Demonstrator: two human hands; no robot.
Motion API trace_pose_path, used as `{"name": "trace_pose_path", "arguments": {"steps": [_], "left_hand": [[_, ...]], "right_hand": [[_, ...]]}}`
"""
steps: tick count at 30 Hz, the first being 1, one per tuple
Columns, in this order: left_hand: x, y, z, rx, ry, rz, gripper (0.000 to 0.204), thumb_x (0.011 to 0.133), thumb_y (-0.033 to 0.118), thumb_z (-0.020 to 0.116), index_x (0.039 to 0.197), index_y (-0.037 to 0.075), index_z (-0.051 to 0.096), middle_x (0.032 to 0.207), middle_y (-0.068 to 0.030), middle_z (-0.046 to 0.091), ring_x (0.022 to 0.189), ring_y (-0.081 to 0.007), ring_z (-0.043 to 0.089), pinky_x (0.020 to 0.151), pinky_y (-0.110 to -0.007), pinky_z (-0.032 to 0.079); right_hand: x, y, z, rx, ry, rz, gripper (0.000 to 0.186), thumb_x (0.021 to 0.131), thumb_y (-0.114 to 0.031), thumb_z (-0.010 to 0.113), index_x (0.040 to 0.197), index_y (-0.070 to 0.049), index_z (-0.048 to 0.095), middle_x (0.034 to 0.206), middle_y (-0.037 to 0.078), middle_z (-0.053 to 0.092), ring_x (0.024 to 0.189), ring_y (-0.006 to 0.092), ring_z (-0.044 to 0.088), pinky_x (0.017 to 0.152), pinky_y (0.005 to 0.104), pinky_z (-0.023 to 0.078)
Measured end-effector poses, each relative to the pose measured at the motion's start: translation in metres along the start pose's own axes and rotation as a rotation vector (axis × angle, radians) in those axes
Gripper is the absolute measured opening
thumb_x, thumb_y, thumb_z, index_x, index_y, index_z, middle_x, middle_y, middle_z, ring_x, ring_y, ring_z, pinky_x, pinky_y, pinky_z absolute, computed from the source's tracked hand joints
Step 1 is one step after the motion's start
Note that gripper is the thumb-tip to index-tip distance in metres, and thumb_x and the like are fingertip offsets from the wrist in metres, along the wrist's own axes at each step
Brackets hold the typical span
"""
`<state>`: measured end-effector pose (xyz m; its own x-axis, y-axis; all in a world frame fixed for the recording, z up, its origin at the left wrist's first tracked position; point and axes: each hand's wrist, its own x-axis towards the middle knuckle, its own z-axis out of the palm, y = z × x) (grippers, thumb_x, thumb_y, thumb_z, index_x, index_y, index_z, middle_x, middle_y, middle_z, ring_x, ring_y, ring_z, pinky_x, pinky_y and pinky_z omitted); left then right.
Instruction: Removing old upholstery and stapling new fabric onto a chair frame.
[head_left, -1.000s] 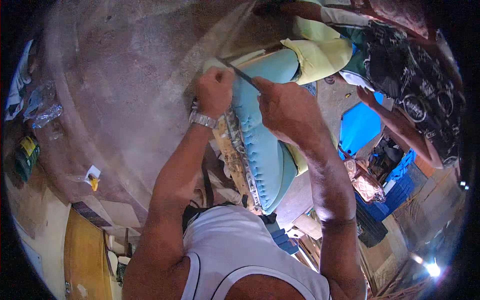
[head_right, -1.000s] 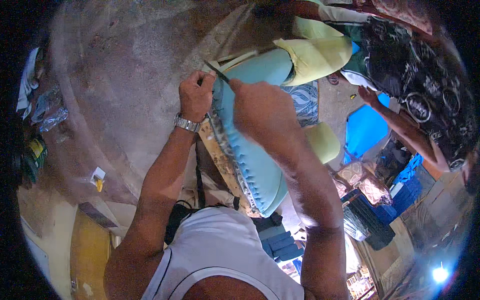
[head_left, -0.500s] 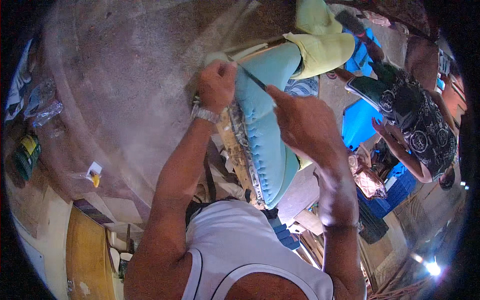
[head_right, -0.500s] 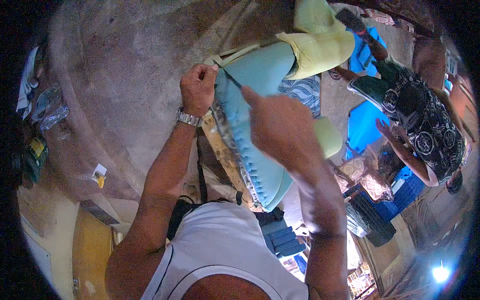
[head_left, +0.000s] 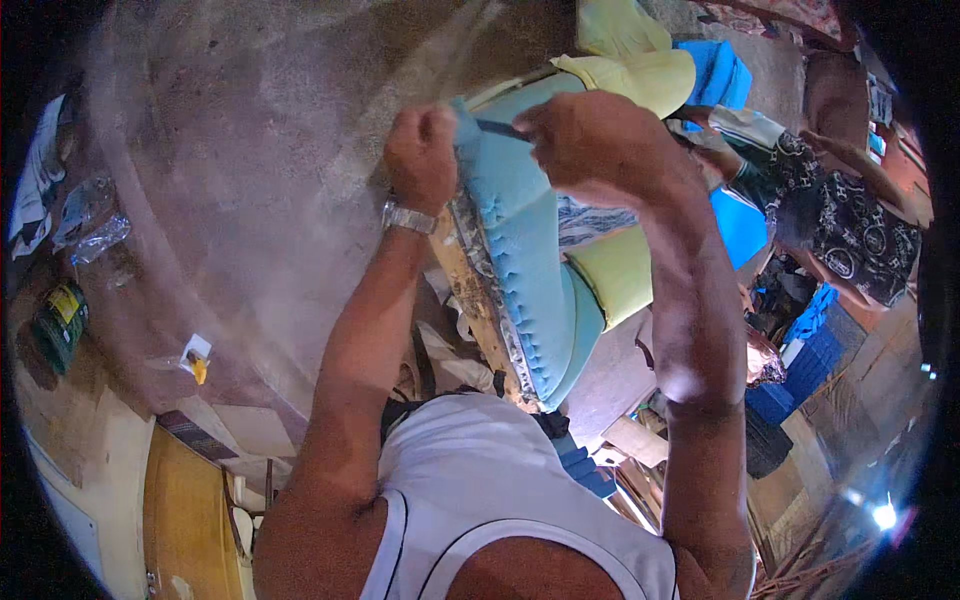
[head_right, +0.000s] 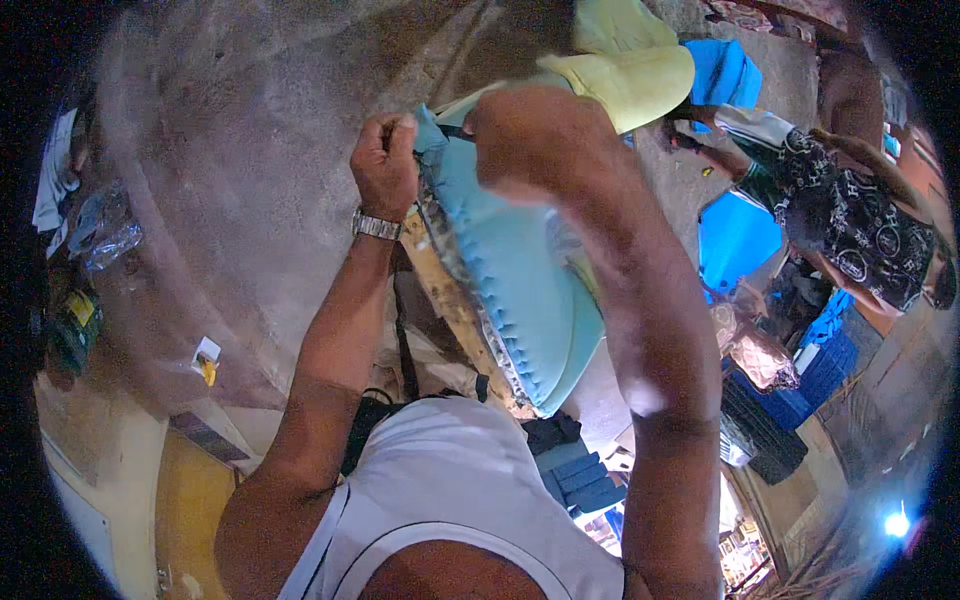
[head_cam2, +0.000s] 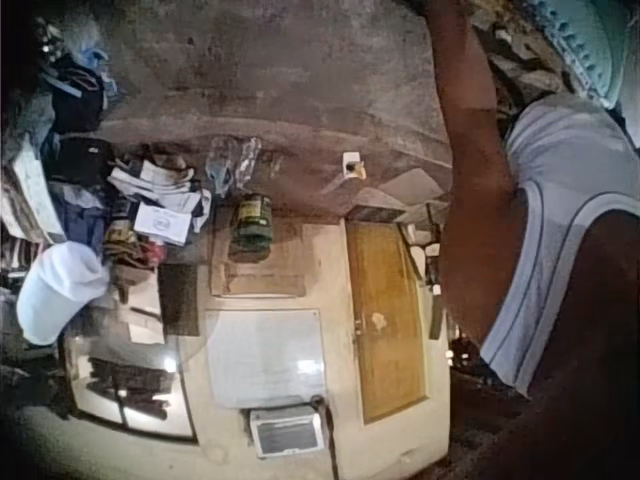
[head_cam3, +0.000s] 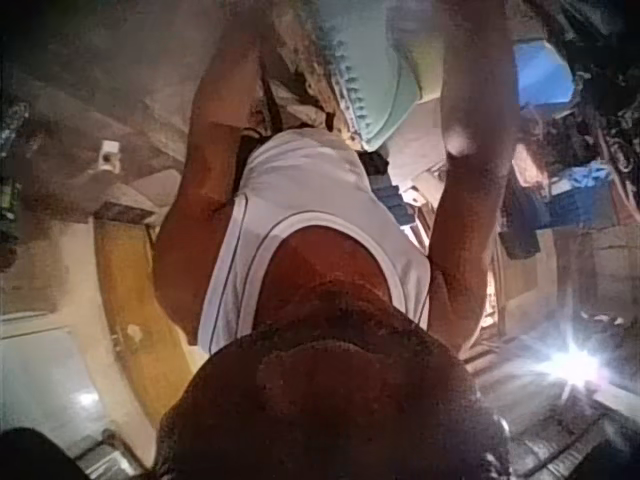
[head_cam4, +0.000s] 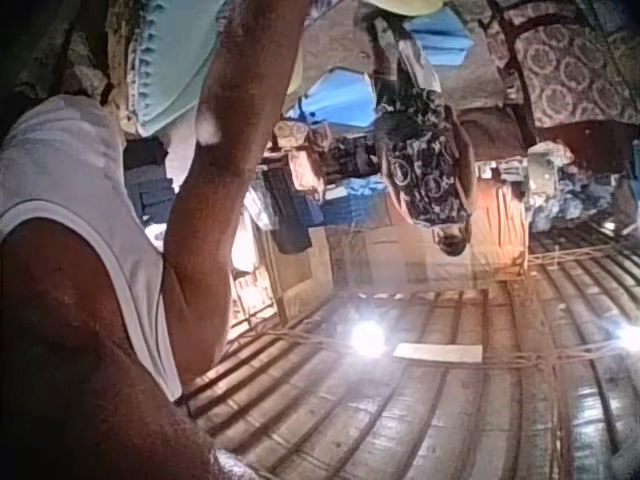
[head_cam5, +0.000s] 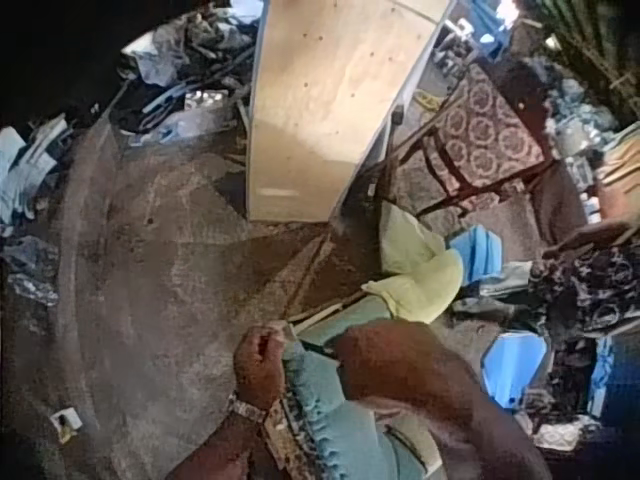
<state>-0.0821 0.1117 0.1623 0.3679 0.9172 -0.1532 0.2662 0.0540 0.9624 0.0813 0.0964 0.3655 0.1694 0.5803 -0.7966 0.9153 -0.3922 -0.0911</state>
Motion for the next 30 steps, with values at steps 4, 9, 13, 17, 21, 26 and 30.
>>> {"name": "trace_pose_path", "arguments": {"steps": [4, 9, 13, 17, 21, 26, 30], "left_hand": [[0.006, -0.010, 0.000, -0.007, -0.032, -0.077, 0.026, 0.095, 0.027, 0.069, 0.096, 0.001, 0.070, 0.088, -0.0179, 0.070, 0.080, -0.0349, 0.068, 0.075, -0.046, 0.053], [0.007, 0.014, -0.002, 0.095, -0.176, 0.023, 0.027, 0.091, 0.031, 0.073, 0.089, 0.004, 0.072, 0.090, -0.0163, 0.069, 0.088, -0.0342, 0.067, 0.081, -0.046, 0.051], [-0.022, 0.037, -0.008, 0.382, -0.154, 0.431, 0.019, 0.081, 0.018, 0.078, 0.096, 0.008, 0.073, 0.100, -0.0098, 0.069, 0.095, -0.0315, 0.064, 0.086, -0.045, 0.050], [-0.052, 0.045, -0.014, 0.545, -0.238, 0.660, 0.030, 0.074, 0.014, 0.080, 0.103, 0.011, 0.074, 0.103, -0.0084, 0.069, 0.101, -0.0312, 0.063, 0.091, -0.046, 0.050], [-0.046, 0.039, -0.012, 0.476, -0.194, 0.653, 0.034, 0.076, 0.015, 0.081, 0.108, 0.010, 0.071, 0.104, -0.0111, 0.069, 0.100, -0.0342, 0.063, 0.090, -0.047, 0.051], [-0.032, 0.055, -0.007, 0.435, -0.173, 0.181, 0.026, 0.084, 0.022, 0.079, 0.101, 0.003, 0.072, 0.097, -0.0209, 0.071, 0.090, -0.0407, 0.067, 0.081, -0.049, 0.053], [-0.018, 0.055, -0.009, 0.391, -0.201, 0.015, 0.028, 0.082, 0.026, 0.079, 0.090, 0.001, 0.072, 0.085, -0.0239, 0.072, 0.081, -0.0435, 0.070, 0.074, -0.049, 0.054]], "right_hand": [[-0.021, -0.010, 0.010, -0.015, 0.103, 0.077, 0.033, 0.099, -0.032, 0.058, 0.125, -0.014, 0.068, 0.101, 0.024, 0.072, 0.095, 0.0411, 0.071, 0.082, 0.0519, 0.056], [-0.075, -0.002, 0.108, 0.493, 0.545, 0.367, 0.033, 0.102, -0.030, 0.059, 0.125, -0.006, 0.060, 0.097, 0.022, 0.071, 0.092, 0.0399, 0.071, 0.081, 0.0462, 0.057], [-0.099, 0.011, 0.223, 0.769, 0.614, 0.350, 0.030, 0.104, -0.025, 0.059, 0.124, -0.003, 0.058, 0.093, 0.017, 0.070, 0.084, 0.0313, 0.071, 0.077, 0.0405, 0.057], [-0.092, -0.003, 0.288, 1.240, 0.726, 0.372, 0.031, 0.104, -0.025, 0.056, 0.123, -0.001, 0.056, 0.096, 0.018, 0.069, 0.082, 0.0339, 0.068, 0.076, 0.0427, 0.054], [-0.076, 0.003, 0.320, 0.974, 0.767, 0.303, 0.032, 0.104, -0.025, 0.053, 0.124, -0.001, 0.055, 0.100, 0.025, 0.069, 0.087, 0.0460, 0.067, 0.079, 0.0504, 0.052], [-0.071, -0.012, 0.247, 0.847, 0.563, 0.281, 0.043, 0.105, -0.026, 0.054, 0.144, -0.009, 0.045, 0.093, 0.017, 0.068, 0.081, 0.0340, 0.069, 0.073, 0.0438, 0.055], [-0.041, -0.008, 0.222, 0.663, 0.674, 0.090, 0.056, 0.101, -0.021, 0.053, 0.155, -0.023, 0.037, 0.101, 0.024, 0.068, 0.087, 0.0456, 0.067, 0.077, 0.0527, 0.054]]}}
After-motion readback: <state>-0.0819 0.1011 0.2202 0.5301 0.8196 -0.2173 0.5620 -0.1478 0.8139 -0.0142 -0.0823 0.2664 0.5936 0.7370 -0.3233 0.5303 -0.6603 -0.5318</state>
